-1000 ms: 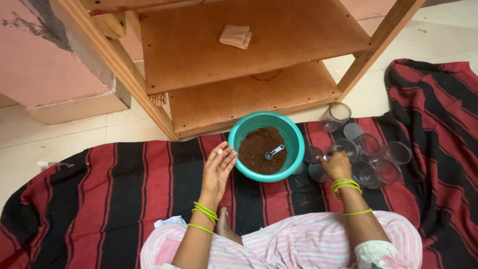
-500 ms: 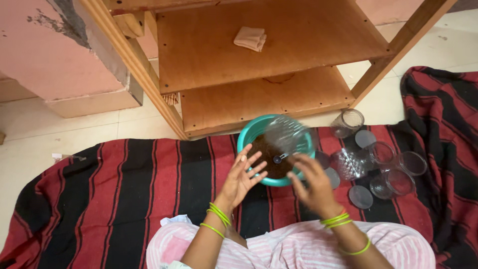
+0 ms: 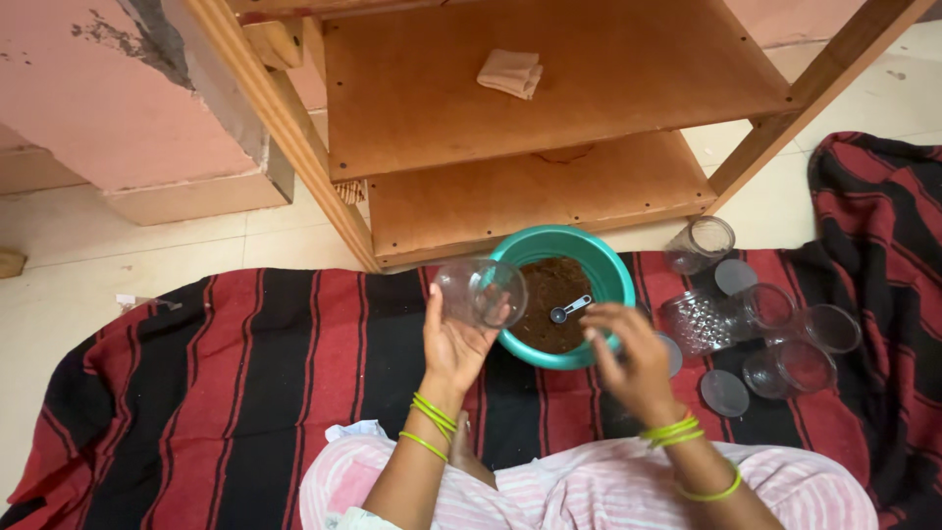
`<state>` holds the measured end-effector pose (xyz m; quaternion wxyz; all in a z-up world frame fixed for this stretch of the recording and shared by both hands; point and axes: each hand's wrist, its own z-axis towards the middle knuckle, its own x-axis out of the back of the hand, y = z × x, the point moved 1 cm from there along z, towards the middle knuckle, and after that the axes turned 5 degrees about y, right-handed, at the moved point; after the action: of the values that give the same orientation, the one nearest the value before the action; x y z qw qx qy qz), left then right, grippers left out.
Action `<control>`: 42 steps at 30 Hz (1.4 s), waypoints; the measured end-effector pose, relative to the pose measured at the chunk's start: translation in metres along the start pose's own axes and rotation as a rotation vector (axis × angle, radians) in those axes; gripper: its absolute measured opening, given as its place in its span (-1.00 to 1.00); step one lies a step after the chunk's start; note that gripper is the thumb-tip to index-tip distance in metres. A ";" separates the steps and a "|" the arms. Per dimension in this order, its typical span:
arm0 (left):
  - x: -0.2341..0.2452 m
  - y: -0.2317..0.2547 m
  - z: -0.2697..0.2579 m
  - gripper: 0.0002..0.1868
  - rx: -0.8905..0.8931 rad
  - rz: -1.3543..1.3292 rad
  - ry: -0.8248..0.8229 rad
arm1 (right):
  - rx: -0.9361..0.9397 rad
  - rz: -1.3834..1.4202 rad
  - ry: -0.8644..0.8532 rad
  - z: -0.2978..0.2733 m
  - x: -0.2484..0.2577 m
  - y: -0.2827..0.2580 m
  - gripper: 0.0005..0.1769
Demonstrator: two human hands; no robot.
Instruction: The person scoops a brown granular substance from a teal bowl into clear plastic jars using a small metal spoon. They fill each jar, shake it to settle the contents, and place it on a nearby wooden shelf. The process is repeated for multiple jars.
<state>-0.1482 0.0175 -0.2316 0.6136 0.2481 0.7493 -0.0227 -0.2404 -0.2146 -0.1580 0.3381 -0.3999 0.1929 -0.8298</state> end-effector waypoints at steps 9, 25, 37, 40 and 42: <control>0.003 0.000 0.001 -0.30 0.017 -0.003 0.073 | -0.147 -0.381 -0.359 0.018 -0.044 0.091 -0.78; 0.001 0.004 -0.002 -0.28 -0.006 0.020 0.100 | -0.004 -0.816 -0.596 0.015 -0.105 0.156 -0.75; 0.004 0.004 0.000 -0.25 0.000 0.020 0.135 | -0.009 -0.570 -0.276 0.049 -0.067 0.129 -0.74; 0.005 0.004 0.001 -0.25 -0.003 0.028 0.144 | -0.032 -0.606 -0.294 0.047 -0.072 0.140 -0.76; 0.004 0.004 0.001 -0.25 -0.005 0.033 0.124 | -0.079 -0.607 -0.319 0.042 -0.080 0.147 -0.76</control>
<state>-0.1462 0.0217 -0.2350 0.5671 0.2595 0.7817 0.0046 -0.1116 -0.2617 -0.2619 0.0859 -0.5764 0.0419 -0.8115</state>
